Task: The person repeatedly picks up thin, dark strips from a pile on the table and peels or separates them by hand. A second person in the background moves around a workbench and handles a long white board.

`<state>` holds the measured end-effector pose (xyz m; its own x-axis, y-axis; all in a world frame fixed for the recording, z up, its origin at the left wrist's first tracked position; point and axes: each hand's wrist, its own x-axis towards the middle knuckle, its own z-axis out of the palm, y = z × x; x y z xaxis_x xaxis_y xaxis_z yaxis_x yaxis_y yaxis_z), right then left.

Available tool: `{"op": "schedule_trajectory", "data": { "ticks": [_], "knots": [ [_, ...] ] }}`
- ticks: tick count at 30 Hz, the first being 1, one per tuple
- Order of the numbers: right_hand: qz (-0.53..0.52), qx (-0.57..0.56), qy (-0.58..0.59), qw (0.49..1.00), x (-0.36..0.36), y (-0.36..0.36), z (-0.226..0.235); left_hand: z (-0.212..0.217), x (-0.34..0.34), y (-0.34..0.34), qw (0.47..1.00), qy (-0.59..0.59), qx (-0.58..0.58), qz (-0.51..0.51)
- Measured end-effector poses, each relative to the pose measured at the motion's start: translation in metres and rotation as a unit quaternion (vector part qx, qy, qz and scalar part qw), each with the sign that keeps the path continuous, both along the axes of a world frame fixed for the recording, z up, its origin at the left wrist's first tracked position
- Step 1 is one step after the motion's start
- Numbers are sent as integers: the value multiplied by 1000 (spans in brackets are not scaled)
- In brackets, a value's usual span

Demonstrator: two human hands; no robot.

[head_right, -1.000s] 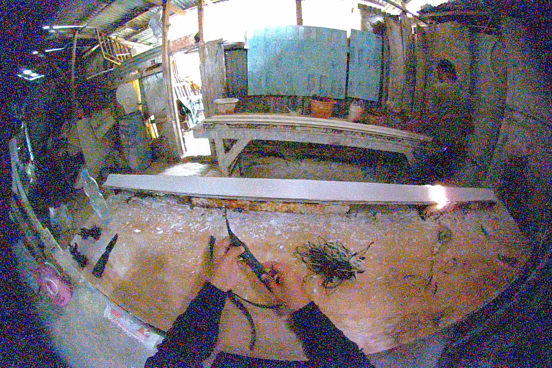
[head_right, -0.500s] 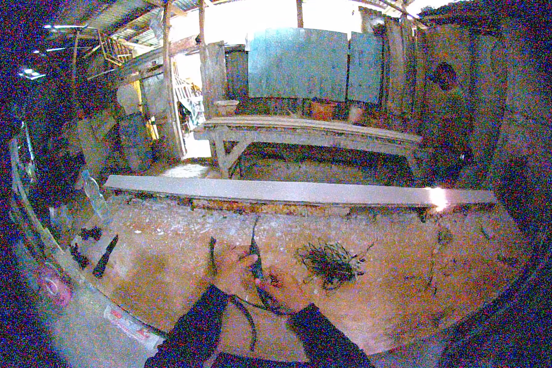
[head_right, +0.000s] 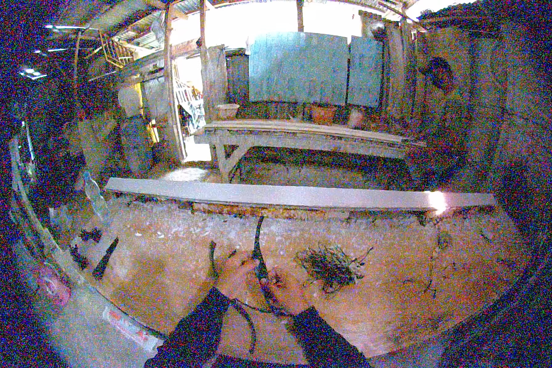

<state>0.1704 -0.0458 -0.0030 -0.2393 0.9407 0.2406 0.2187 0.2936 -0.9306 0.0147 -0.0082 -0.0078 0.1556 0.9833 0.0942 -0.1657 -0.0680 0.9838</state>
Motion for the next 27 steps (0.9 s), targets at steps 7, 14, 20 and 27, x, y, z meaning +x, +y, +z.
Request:
{"op": "schedule_trajectory", "data": {
  "ticks": [7, 14, 20, 27],
  "knots": [
    [43, -68, 121, 989, 5, 7, -7, -10, 0, 2, 990, -129, -53, -4],
    [64, -115, 171, 976, 5, 6, 0, 4, 2, -8, 985, -151, -86, 11],
    [21, -145, 215, 965, 10, 9, -3, 19, 3, -15, 999, -16, -5, -46],
    [31, -54, 222, 973, 15, 11, -1, -1, 9, -6, 993, -53, -13, -108]
  ]
}}
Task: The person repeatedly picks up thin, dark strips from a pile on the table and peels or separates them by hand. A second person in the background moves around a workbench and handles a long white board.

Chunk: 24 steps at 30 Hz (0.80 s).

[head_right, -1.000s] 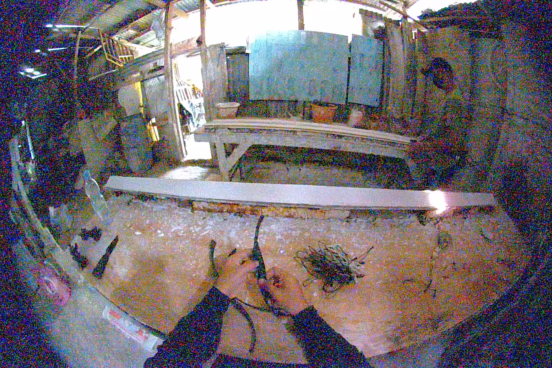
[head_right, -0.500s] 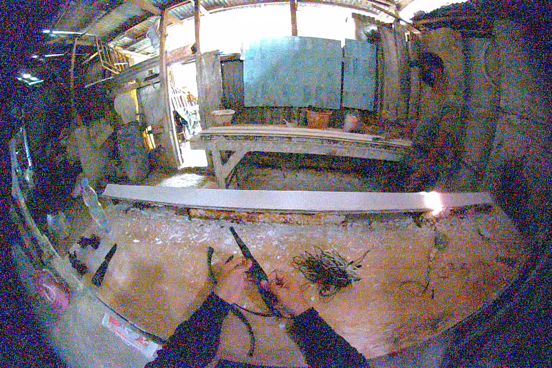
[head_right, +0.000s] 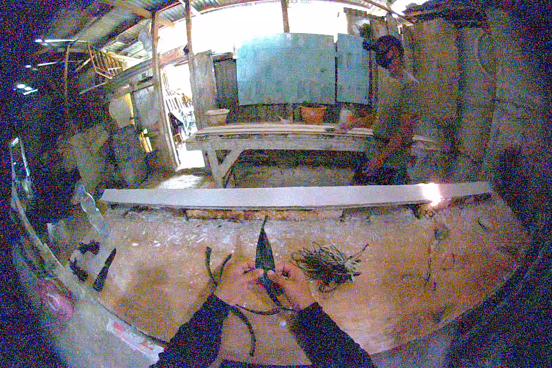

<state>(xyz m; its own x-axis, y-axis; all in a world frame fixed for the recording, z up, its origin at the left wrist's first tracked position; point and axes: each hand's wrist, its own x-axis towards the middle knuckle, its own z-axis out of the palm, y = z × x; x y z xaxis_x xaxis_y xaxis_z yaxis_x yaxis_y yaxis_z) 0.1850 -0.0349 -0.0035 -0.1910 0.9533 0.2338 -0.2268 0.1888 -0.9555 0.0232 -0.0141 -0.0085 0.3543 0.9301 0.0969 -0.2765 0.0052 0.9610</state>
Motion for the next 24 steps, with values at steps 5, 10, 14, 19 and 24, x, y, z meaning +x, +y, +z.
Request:
{"op": "schedule_trajectory", "data": {
  "ticks": [5, 10, 14, 19, 24],
  "knots": [
    [-22, -46, -12, 999, 2, -1, 5, -2, -1, -2, 999, -36, -32, 18],
    [-42, -19, -39, 998, 2, 4, 1, 10, -2, -7, 987, 120, 73, 75],
    [-60, -49, 13, 997, 2, 3, 0, 13, 1, -5, 996, 53, 70, 29],
    [-109, 32, -67, 991, 4, 6, -1, 5, 13, -8, 995, 18, 93, -21],
    [-124, 64, -83, 987, 3, 7, -2, 6, 8, -9, 999, 10, 19, -46]
  ]
}}
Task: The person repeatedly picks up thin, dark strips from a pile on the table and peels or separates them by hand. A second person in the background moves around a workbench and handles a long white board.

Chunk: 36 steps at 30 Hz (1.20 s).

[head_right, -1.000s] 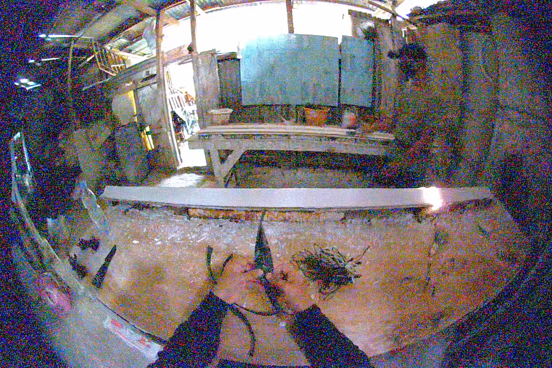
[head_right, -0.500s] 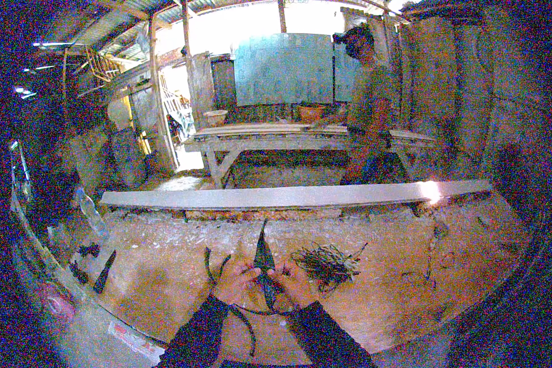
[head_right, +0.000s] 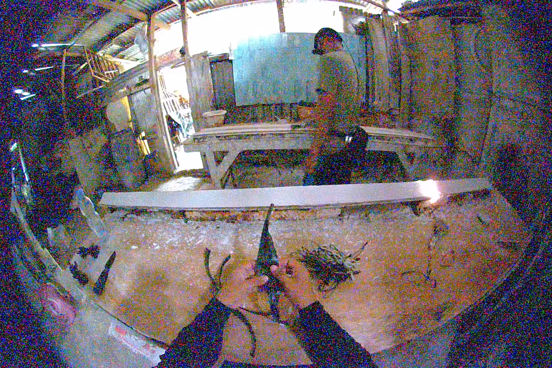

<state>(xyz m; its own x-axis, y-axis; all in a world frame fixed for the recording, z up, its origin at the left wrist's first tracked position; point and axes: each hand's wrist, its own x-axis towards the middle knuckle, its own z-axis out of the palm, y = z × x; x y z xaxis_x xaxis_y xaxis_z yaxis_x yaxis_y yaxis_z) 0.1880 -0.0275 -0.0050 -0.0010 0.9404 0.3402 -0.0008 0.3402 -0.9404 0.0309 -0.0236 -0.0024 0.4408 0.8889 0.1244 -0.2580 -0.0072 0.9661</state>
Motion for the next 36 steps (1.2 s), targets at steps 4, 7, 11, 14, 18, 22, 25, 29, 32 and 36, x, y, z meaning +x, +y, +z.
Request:
{"op": "schedule_trajectory", "data": {
  "ticks": [4, 7, 11, 14, 18, 22, 25, 29, 32, 36],
  "knots": [
    [13, -50, 4, 999, 1, -6, 12, 0, 1, -1, 999, -28, 24, 0],
    [81, -119, 38, 989, 3, -12, 20, -2, 3, 1, 994, 0, 86, 73],
    [143, -174, 45, 973, 4, -13, 18, 0, -1, 2, 993, -27, 55, 96],
    [135, -166, 62, 975, 2, -9, 13, 6, -3, 1, 991, 20, 90, 99],
    [126, -186, 77, 971, 5, -8, 12, 14, -7, -2, 971, 148, 140, 125],
    [113, -174, 87, 974, 8, -8, 9, 13, -8, -1, 956, 184, 181, 138],
    [89, -113, 68, 987, 6, -3, 5, 6, -2, -1, 995, 9, 56, 85],
    [65, -64, 48, 995, 1, -2, 1, -1, 7, 0, 995, 36, 76, 58],
    [58, -78, 54, 994, 0, -3, 2, -4, 2, -1, 998, 32, 5, 49],
    [42, -40, 8, 998, 3, 0, 0, -8, -1, 4, 1000, 1, 0, 18]
  ]
}}
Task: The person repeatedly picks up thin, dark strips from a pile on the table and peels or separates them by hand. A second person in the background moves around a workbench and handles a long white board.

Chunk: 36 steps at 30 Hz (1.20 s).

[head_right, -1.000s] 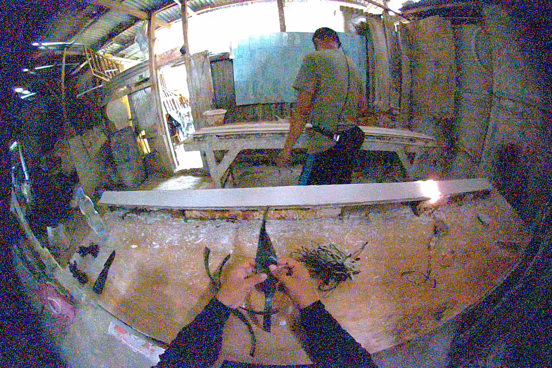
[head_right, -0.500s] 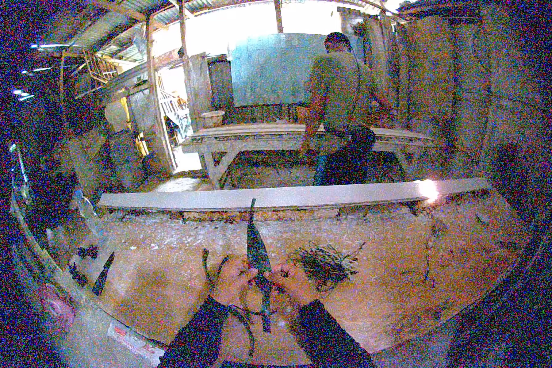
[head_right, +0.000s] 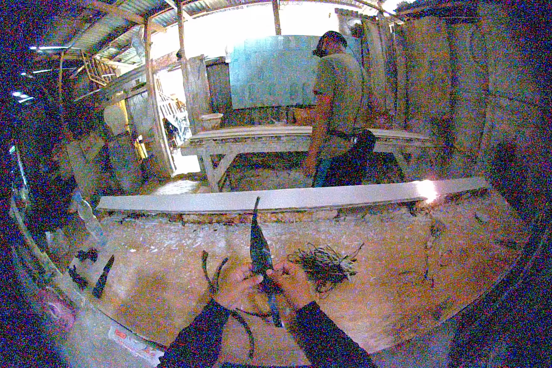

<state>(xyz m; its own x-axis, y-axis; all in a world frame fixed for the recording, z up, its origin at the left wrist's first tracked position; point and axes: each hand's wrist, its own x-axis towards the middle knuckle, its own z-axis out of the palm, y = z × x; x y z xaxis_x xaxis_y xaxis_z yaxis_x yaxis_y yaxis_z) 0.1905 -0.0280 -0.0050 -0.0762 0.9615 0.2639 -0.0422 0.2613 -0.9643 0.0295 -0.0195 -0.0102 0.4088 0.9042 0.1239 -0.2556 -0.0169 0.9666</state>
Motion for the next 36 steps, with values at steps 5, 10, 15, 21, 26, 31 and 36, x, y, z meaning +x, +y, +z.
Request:
{"op": "schedule_trajectory", "data": {
  "ticks": [5, 10, 15, 21, 26, 31, 36],
  "knots": [
    [-19, 10, -41, 999, 3, 3, -3, -3, -3, 3, 1000, 16, 3, 14],
    [87, -115, 32, 989, 5, -3, 6, -5, -2, 4, 995, 20, 60, 76],
    [137, -151, 87, 975, 0, -6, 7, 3, -4, 2, 992, 53, 69, 95],
    [96, -139, 68, 983, 4, -3, 6, 10, 0, -6, 998, -9, 8, 60],
    [61, -71, 43, 995, 3, -2, 7, 0, -6, 6, 991, 71, 98, 60],
    [30, -44, 10, 999, 3, 1, 1, -4, -4, 10, 983, 76, 137, 98],
    [21, -18, -35, 999, 5, 3, 0, 5, -7, 5, 996, 30, 65, 55]
  ]
}}
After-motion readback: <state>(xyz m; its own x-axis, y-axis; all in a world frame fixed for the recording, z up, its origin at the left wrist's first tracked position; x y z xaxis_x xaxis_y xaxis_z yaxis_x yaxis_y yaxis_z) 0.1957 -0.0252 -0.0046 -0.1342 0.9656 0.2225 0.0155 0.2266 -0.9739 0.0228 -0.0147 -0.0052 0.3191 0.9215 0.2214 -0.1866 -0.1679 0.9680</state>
